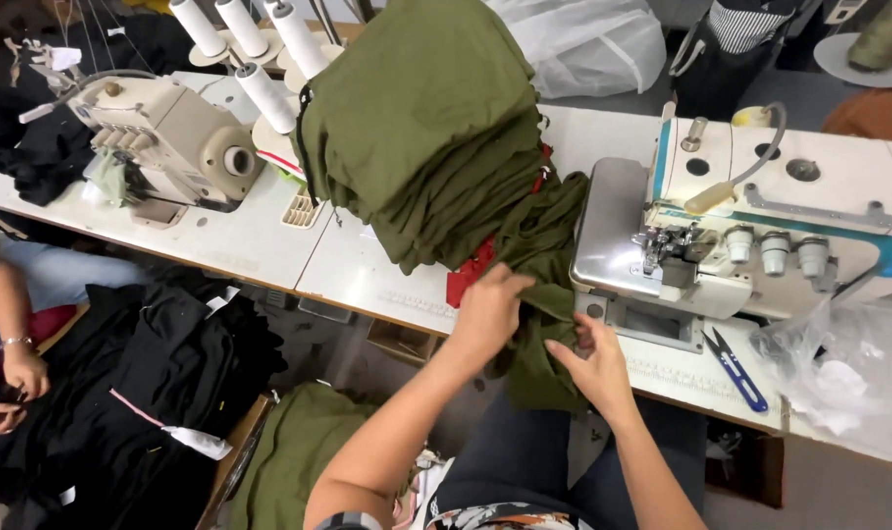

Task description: A worker at a sewing station is inspecting a stack of green fabric pieces, unfolding each one and then stacking it in a new pile.

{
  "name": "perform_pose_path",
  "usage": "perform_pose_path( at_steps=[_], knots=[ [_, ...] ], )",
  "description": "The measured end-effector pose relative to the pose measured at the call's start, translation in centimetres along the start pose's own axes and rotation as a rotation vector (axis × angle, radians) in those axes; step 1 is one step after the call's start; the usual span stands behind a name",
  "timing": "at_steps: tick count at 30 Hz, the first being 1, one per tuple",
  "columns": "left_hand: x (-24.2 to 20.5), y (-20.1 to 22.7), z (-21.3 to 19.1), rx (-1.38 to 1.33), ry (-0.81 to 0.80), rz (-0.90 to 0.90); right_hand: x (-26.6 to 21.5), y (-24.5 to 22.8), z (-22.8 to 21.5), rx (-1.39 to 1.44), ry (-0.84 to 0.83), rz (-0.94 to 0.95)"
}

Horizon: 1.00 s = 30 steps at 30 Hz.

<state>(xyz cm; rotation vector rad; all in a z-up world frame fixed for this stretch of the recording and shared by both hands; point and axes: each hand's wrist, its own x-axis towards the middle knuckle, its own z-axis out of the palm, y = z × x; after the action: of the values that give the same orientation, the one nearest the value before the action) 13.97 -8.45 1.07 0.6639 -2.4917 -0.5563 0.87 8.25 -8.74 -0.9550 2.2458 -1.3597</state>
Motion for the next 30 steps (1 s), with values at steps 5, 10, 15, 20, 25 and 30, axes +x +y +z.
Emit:
perform_pose_path(
  at_steps=[5, 10, 15, 20, 25, 30],
  knots=[
    [4.1, 5.0, -8.4, -0.154, 0.164, 0.116, -0.1, -1.6, 0.8, -0.081, 0.055, 0.012],
    [9.0, 5.4, -11.8, -0.213, 0.466, 0.204, -1.3, -4.5, -0.9, 0.048, 0.018, -0.013],
    [13.6, 2.2, -6.9, -0.194, 0.432, 0.190, -2.2, -3.8, -1.7, 0.657, -0.064, 0.310],
    [3.4, 4.5, -0.7, -0.153, -0.017, 0.082, -1.5, -1.8, -2.9, 0.511, 0.002, 0.190],
    [-5.0, 2.7, 4.6, -0.224, -0.428, -0.111, -1.8, -4.1, -3.0, 0.455, -0.047, 0.176],
    [-7.0, 4.5, 4.3, -0.538, 0.098, -0.209, -2.1, -6.1, -3.2, 0.337, -0.025, 0.066]
  ],
)
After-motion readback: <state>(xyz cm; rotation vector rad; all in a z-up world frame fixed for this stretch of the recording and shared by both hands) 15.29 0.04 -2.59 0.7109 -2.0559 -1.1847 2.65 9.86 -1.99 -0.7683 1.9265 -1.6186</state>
